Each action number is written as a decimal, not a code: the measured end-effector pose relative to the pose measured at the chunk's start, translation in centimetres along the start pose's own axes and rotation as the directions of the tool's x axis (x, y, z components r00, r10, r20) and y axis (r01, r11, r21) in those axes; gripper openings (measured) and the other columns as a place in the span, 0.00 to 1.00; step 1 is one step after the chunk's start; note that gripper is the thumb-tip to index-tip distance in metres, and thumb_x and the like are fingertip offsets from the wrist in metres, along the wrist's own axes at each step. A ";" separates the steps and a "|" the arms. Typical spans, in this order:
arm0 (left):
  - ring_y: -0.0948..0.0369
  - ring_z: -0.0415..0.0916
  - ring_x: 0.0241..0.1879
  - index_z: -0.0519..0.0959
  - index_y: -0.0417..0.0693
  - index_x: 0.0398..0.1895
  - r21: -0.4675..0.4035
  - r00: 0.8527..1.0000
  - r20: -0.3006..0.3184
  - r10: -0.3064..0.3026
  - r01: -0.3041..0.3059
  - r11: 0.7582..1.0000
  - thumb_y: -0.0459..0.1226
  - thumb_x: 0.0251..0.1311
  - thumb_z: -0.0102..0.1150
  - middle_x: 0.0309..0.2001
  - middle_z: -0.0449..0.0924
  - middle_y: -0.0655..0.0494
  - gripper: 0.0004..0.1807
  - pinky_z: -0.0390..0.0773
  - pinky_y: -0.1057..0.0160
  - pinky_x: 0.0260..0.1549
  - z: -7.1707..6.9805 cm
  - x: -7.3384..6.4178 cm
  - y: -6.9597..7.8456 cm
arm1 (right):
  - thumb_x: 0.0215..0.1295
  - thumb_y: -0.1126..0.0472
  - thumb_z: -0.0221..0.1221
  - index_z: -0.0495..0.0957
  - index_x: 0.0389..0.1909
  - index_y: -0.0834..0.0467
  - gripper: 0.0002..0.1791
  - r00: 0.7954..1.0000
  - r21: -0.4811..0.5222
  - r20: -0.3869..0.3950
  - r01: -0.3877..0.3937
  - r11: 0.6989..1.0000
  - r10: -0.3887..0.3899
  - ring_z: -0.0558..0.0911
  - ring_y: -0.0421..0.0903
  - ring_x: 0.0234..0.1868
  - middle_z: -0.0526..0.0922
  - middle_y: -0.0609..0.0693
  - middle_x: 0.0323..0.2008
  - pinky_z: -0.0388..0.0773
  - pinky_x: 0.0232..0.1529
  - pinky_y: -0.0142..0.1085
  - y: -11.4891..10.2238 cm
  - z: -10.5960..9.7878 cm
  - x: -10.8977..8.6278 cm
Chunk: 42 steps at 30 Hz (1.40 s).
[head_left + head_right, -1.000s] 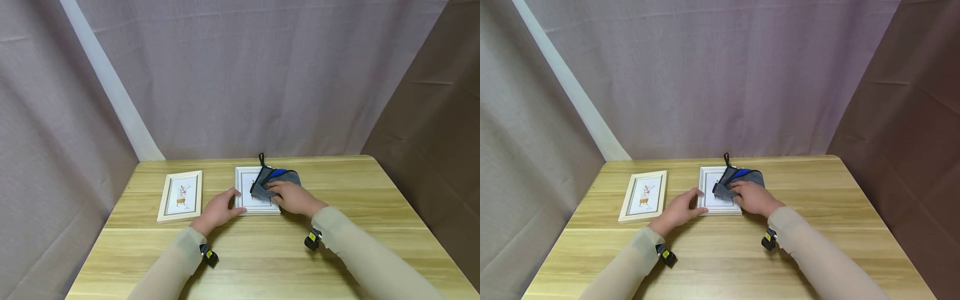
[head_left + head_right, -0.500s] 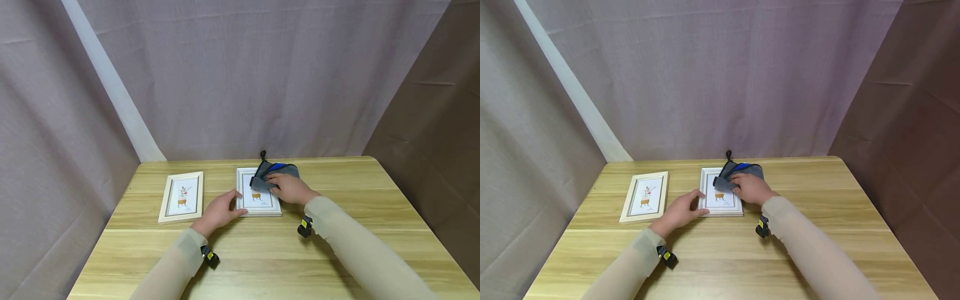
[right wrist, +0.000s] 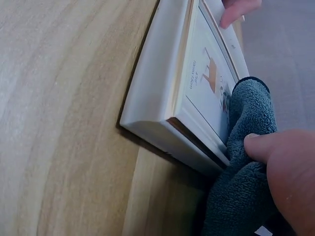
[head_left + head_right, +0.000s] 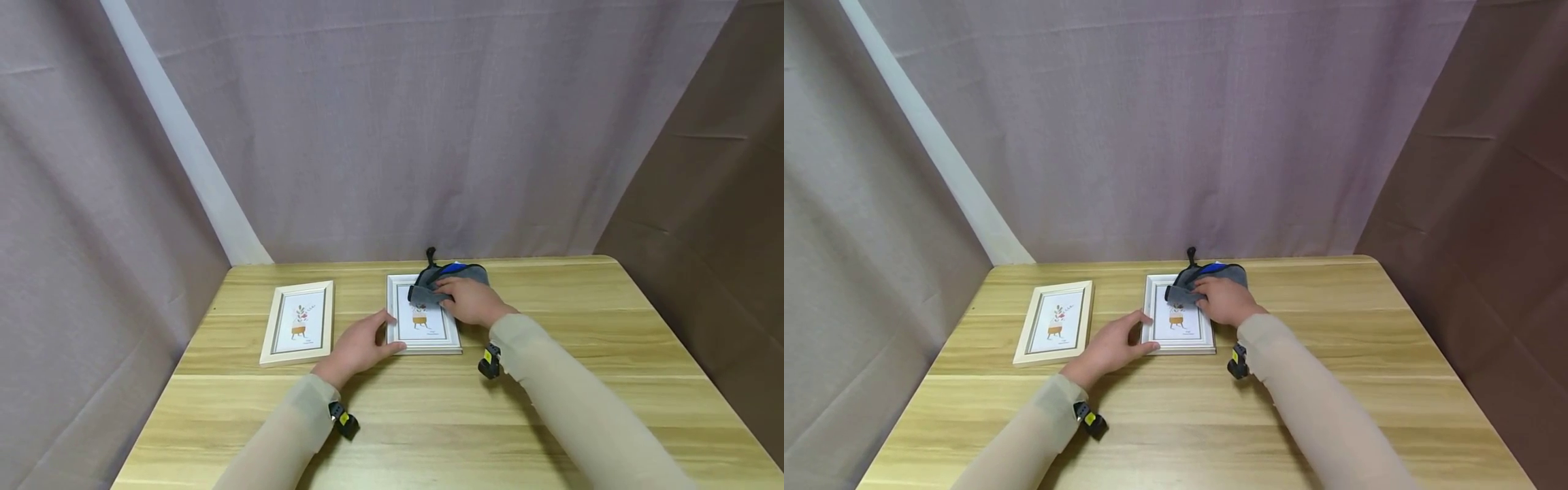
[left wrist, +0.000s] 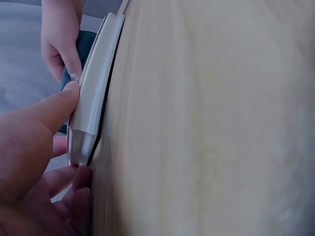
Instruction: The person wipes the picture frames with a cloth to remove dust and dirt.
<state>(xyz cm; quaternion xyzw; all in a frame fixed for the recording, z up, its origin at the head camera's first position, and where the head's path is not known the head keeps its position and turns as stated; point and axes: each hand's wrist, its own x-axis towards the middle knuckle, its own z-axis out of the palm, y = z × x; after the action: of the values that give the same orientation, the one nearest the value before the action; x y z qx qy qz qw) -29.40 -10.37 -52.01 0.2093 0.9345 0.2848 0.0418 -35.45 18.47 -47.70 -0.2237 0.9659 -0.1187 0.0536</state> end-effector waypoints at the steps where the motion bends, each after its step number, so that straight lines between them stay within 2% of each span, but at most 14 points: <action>1: 0.52 0.84 0.56 0.79 0.59 0.67 0.003 1.000 -0.001 -0.002 0.002 1.000 0.62 0.69 0.71 0.62 0.86 0.51 0.31 0.81 0.48 0.57 0.0 0.0 0.0 | 0.84 0.56 0.58 0.82 0.72 0.57 0.22 1.000 -0.003 0.002 0.001 1.000 -0.001 0.73 0.62 0.77 0.75 0.54 0.78 0.70 0.74 0.58 0.0 0.0 0.0; 9: 0.48 0.82 0.63 0.79 0.56 0.69 0.000 1.000 0.003 -0.010 0.010 1.000 0.61 0.71 0.71 0.66 0.85 0.49 0.32 0.79 0.47 0.63 0.0 0.3 -0.1 | 0.84 0.58 0.57 0.84 0.69 0.60 0.20 1.000 -0.026 -0.010 0.022 0.999 -0.023 0.75 0.63 0.75 0.77 0.57 0.75 0.69 0.75 0.58 -0.2 -0.1 0.5; 12: 0.47 0.82 0.64 0.78 0.54 0.70 -0.001 1.000 -0.002 -0.014 0.014 1.000 0.60 0.71 0.71 0.65 0.84 0.47 0.34 0.79 0.46 0.64 0.0 0.4 -0.1 | 0.83 0.59 0.57 0.84 0.67 0.61 0.20 0.999 -0.030 -0.014 0.032 0.999 -0.032 0.76 0.64 0.74 0.78 0.58 0.73 0.68 0.76 0.58 -0.2 -0.1 0.7; 18: 0.45 0.82 0.63 0.77 0.52 0.71 -0.011 0.999 -0.005 -0.034 0.034 0.999 0.59 0.71 0.71 0.65 0.85 0.44 0.34 0.79 0.45 0.63 0.0 0.5 -0.1 | 0.84 0.60 0.57 0.84 0.67 0.63 0.19 0.999 -0.011 -0.022 0.036 0.999 -0.037 0.75 0.61 0.74 0.79 0.59 0.72 0.60 0.80 0.58 -0.5 0.1 0.6; 26: 0.45 0.82 0.65 0.77 0.55 0.70 -0.002 0.999 0.007 -0.036 0.036 0.999 0.60 0.70 0.71 0.67 0.84 0.46 0.33 0.79 0.45 0.64 -0.3 0.7 -0.2 | 0.82 0.60 0.59 0.84 0.66 0.64 0.19 0.997 -0.003 -0.050 0.052 0.999 -0.052 0.78 0.61 0.73 0.82 0.60 0.69 0.60 0.80 0.59 -0.9 0.5 -0.1; 28: 0.47 0.83 0.63 0.78 0.57 0.68 0.006 1.000 0.001 -0.028 0.028 1.000 0.61 0.69 0.72 0.66 0.85 0.47 0.32 0.80 0.46 0.62 -0.4 0.7 -0.3 | 0.82 0.60 0.60 0.84 0.66 0.63 0.19 0.997 0.005 -0.052 0.065 0.998 -0.065 0.78 0.61 0.73 0.81 0.60 0.70 0.59 0.80 0.60 -0.9 0.6 -0.5; 31: 0.53 0.85 0.52 0.80 0.59 0.65 0.021 1.000 -0.007 -0.010 0.010 1.000 0.62 0.68 0.72 0.55 0.88 0.52 0.30 0.82 0.50 0.53 -0.3 0.8 -0.6 | 0.82 0.60 0.60 0.84 0.67 0.63 0.20 0.995 0.022 -0.054 0.091 0.996 -0.089 0.78 0.62 0.73 0.81 0.60 0.70 0.58 0.80 0.64 -0.9 0.8 -1.3; 35: 0.59 0.77 0.38 0.82 0.60 0.63 0.027 1.000 -0.009 0.010 -0.010 1.000 0.62 0.66 0.74 0.42 0.85 0.59 0.29 0.79 0.56 0.41 -0.2 1.0 -0.7 | 0.81 0.58 0.62 0.84 0.66 0.64 0.20 0.993 0.046 -0.061 0.109 0.993 -0.106 0.78 0.63 0.72 0.81 0.61 0.70 0.58 0.79 0.66 -1.1 0.6 -2.3; 37: 0.59 0.78 0.39 0.83 0.60 0.62 0.021 1.000 -0.012 0.016 -0.016 1.000 0.63 0.65 0.75 0.43 0.86 0.58 0.30 0.79 0.55 0.42 -0.3 1.2 -0.8 | 0.81 0.58 0.63 0.85 0.65 0.65 0.20 0.991 0.049 -0.065 0.121 0.991 -0.118 0.78 0.63 0.72 0.81 0.61 0.70 0.58 0.78 0.67 -1.2 0.6 -2.7; 42: 0.56 0.82 0.46 0.84 0.59 0.61 -0.003 1.000 -0.017 0.006 -0.006 1.000 0.62 0.63 0.77 0.54 0.89 0.54 0.30 0.82 0.51 0.49 -0.6 1.3 -0.6 | 0.81 0.56 0.63 0.85 0.65 0.64 0.21 0.988 0.053 -0.048 0.147 0.988 -0.145 0.78 0.63 0.72 0.81 0.62 0.70 0.61 0.77 0.65 -1.4 0.5 -3.4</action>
<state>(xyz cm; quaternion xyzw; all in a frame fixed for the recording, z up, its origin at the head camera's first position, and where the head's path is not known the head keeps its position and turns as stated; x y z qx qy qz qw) -30.87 -10.58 -51.75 0.2094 0.9338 0.2882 0.0334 -31.76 18.62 -47.67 -0.2896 0.9441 -0.1545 0.0296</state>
